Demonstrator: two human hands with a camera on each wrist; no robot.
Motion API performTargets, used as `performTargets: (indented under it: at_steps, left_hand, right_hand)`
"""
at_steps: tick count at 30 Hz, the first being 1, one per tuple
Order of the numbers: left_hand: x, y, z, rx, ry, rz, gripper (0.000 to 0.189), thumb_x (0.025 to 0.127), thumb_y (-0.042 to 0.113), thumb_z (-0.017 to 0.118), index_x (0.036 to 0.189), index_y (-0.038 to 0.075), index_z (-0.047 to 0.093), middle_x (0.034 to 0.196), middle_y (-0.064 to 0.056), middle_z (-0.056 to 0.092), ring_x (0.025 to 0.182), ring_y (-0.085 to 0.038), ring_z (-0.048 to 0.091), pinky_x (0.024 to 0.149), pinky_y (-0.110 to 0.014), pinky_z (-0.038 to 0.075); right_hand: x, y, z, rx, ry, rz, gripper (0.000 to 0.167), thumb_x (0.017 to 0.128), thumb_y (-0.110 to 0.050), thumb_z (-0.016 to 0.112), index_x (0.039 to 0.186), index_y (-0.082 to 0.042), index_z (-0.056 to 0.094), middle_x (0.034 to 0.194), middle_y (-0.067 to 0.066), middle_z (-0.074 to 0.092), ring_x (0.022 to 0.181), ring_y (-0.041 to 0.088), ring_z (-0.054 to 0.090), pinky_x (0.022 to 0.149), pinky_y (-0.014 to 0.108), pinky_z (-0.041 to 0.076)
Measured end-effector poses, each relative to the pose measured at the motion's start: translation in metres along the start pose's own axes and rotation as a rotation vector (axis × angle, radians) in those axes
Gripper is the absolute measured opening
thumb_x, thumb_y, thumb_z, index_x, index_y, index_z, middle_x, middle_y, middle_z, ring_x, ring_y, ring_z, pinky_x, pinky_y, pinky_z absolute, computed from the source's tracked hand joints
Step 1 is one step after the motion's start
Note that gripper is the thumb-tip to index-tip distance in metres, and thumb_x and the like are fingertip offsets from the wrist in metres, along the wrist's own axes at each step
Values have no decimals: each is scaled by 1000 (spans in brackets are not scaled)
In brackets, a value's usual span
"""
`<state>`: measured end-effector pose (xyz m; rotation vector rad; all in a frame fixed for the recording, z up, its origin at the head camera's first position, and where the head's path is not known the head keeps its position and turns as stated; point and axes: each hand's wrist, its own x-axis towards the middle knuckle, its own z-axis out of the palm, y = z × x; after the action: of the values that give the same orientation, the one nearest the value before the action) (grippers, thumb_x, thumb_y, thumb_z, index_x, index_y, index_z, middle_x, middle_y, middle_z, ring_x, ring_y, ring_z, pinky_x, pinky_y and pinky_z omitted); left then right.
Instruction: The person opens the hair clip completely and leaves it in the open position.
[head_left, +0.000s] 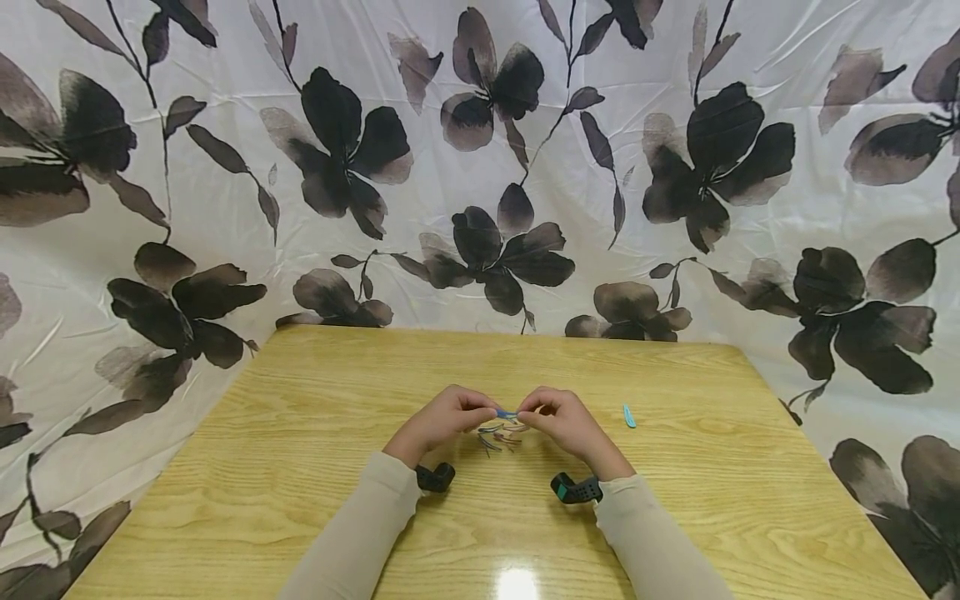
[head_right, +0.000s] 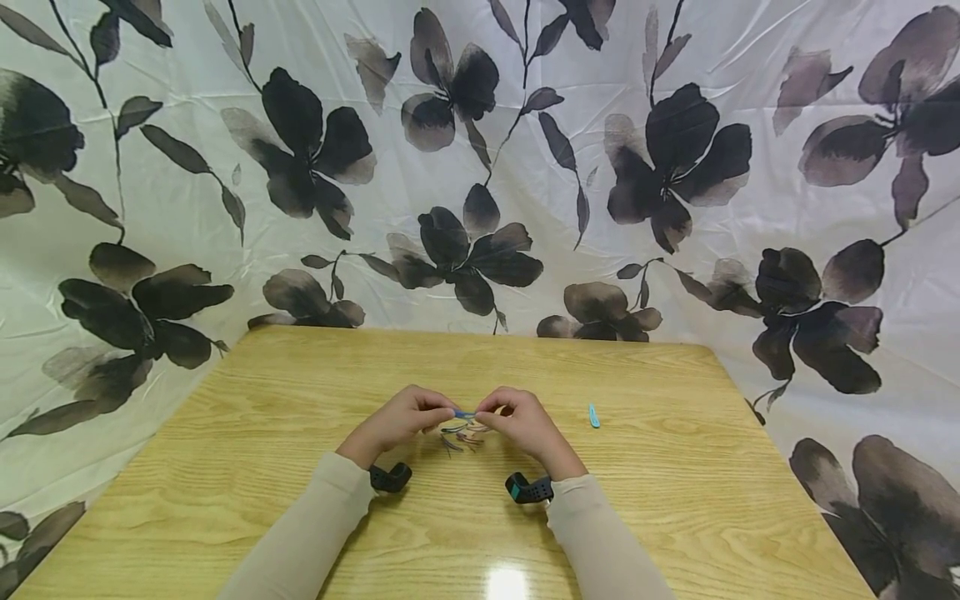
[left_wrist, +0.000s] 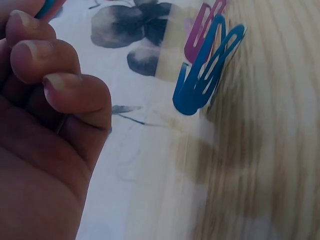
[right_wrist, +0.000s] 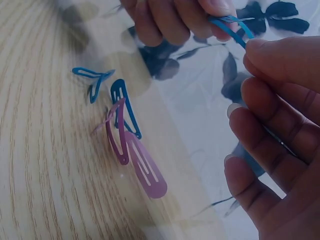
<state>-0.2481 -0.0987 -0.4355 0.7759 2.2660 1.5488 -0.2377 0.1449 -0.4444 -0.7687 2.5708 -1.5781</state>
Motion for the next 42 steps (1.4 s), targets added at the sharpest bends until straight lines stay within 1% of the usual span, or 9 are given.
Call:
performTargets:
  at_steps: [2,5,8,12,15,20,29,34,42]
  left_hand:
    - [0,-1,-1,3,12,-20,24,97,24,60,108,9,74,60,0,46,50,-14,34,53,-27,36]
    - [1,-2,-2,17,30,-41,21,95,23,63,106,10,75,68,-8,56,53,-15,35,54,-27,36]
    - [2,-4,-2,43,39,-42,19,94,23,65,103,12,76,88,-9,68,62,-14,44,59,-28,39]
    - [3,-5,-1,84,37,-48,17,92,22,67,101,11,77,104,-7,72,81,-10,59,73,-29,48]
    - [2,-3,0,100,27,-52,16,91,20,69,98,9,77,103,-7,73,86,-12,63,77,-29,51]
    - [2,-1,1,136,26,-49,13,89,19,71,93,10,78,97,-4,73,79,-14,61,70,-29,49]
    - [2,0,6,315,33,-54,7,88,17,72,85,13,77,80,4,68,67,-13,52,63,-29,46]
    - [2,-1,8,344,-7,-69,8,89,17,70,86,16,77,84,6,70,69,-11,57,65,-28,49]
    - [3,-2,11,407,-66,-51,11,91,17,66,91,14,77,87,5,71,70,-9,59,65,-27,50]
  right_hand:
    - [0,0,0,-8,-2,-3,11,92,-29,67,92,-20,73,97,-1,67,90,15,58,80,32,46]
    - [0,1,1,-28,-3,-1,10,92,-31,67,91,-23,73,95,-4,67,89,15,59,80,33,47]
    - [1,2,1,-42,-1,8,8,92,-31,67,89,-26,73,94,-6,67,88,15,59,79,34,47]
    - [1,3,1,-73,-4,11,7,91,-30,68,88,-27,73,93,-8,66,87,14,59,77,32,46]
    - [1,4,1,-104,-8,3,6,91,-29,69,88,-26,74,93,-8,66,85,12,59,76,31,46]
    - [0,7,2,-127,-16,2,5,90,-28,70,88,-26,74,92,-8,67,82,10,58,73,28,46]
    - [-1,13,3,-128,-62,18,6,89,-25,71,88,-21,74,87,-3,66,67,15,51,59,27,44]
    - [-2,14,2,-130,-93,34,4,89,-23,71,89,-20,74,86,-2,66,63,12,49,57,26,43]
    - [-3,16,3,-169,-128,39,4,89,-20,71,87,-21,74,86,-4,68,64,10,49,58,24,43]
